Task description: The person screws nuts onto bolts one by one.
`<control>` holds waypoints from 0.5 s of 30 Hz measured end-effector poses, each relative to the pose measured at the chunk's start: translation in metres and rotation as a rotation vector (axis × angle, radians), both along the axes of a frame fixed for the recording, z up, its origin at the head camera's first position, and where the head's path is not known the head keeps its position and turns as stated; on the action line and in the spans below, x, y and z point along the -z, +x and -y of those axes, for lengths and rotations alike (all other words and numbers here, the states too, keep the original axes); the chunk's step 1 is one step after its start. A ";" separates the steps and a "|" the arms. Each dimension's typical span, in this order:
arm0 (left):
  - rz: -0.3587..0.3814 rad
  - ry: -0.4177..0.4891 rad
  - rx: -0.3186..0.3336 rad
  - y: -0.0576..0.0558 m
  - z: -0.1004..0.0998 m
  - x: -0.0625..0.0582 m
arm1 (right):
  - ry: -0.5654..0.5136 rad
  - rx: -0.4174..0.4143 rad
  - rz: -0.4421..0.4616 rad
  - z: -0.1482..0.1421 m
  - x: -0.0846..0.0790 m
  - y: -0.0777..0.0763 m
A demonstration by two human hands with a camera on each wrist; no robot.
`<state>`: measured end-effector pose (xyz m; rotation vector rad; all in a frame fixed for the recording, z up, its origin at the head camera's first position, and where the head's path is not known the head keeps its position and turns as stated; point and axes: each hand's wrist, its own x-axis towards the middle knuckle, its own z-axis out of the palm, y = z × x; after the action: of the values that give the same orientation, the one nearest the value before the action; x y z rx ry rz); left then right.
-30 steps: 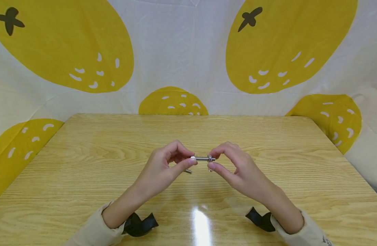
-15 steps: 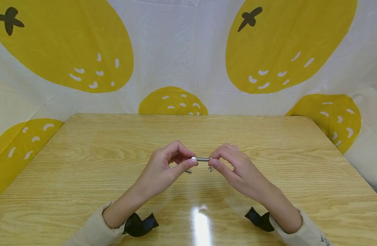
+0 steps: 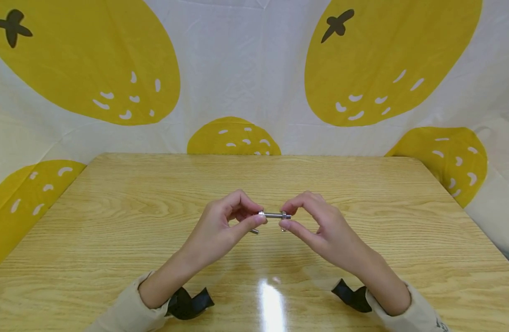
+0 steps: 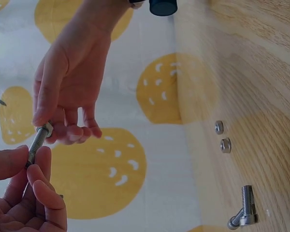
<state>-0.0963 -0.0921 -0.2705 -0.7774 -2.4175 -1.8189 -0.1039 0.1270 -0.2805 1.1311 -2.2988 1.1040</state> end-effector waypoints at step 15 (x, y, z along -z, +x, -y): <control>-0.014 -0.011 0.007 0.001 0.000 0.000 | 0.046 0.094 0.112 -0.001 0.001 0.001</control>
<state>-0.0954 -0.0917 -0.2706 -0.7971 -2.4214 -1.7981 -0.1024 0.1280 -0.2818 0.9896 -2.4474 1.1103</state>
